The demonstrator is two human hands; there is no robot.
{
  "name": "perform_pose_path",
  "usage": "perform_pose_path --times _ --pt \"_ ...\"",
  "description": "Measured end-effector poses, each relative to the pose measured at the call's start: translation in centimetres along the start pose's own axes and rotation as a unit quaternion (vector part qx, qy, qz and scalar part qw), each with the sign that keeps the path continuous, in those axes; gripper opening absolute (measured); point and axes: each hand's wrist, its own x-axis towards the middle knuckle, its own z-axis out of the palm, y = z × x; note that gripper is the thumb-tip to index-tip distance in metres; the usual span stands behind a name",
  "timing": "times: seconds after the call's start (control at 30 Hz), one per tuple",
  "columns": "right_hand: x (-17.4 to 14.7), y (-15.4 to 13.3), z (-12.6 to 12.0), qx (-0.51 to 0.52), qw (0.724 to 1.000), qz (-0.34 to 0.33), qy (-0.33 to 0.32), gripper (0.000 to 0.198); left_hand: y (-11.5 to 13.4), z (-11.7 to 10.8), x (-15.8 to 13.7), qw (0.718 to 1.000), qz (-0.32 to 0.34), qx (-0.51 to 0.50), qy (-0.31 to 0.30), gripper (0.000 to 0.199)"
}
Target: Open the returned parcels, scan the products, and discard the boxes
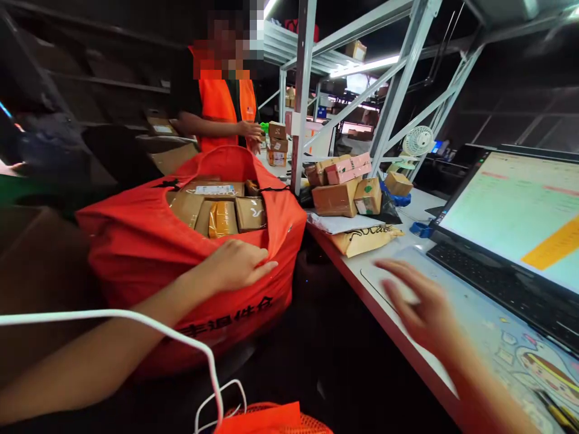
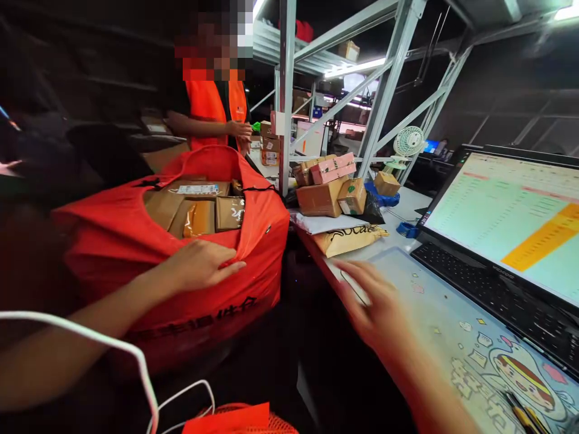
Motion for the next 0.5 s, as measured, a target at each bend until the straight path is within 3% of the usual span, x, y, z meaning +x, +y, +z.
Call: perform_pose_path --times 0.1,0.13,0.17,0.23,0.3,0.4,0.43,0.5 --pt "8.9 -3.1 10.4 0.129 0.984 -0.105 -0.065 0.035 0.4 0.5 -1.1 0.999 0.034 -0.006 -0.015 0.049" --pt "11.8 -3.5 13.9 0.129 0.976 -0.135 -0.108 0.039 0.0 0.5 -1.5 0.999 0.035 -0.011 -0.019 0.046" --pt "14.2 -3.7 16.8 0.094 0.972 -0.154 -0.151 0.043 -0.9 0.6 -2.0 0.999 0.026 -0.017 -0.023 0.046" --pt "17.3 -2.9 20.4 -0.028 0.970 -0.105 -0.219 0.058 -4.1 0.4 -3.2 0.999 -0.028 -0.027 -0.024 0.050" --pt "18.1 -0.9 20.9 -0.109 0.972 -0.025 -0.208 0.061 -8.7 0.2 -4.7 0.993 -0.114 -0.031 -0.012 0.060" --pt "16.3 2.2 18.1 -0.111 0.979 0.047 -0.162 0.049 -15.1 0.7 -6.4 0.975 -0.220 -0.034 0.021 0.074" --pt "15.2 2.8 16.9 -0.090 0.982 0.051 -0.159 0.041 -16.1 1.0 -6.5 0.972 -0.230 -0.029 0.031 0.076" --pt "12.8 2.5 14.3 -0.026 0.989 0.034 -0.142 0.028 -15.7 1.5 -6.0 0.972 -0.204 -0.017 0.113 0.075"
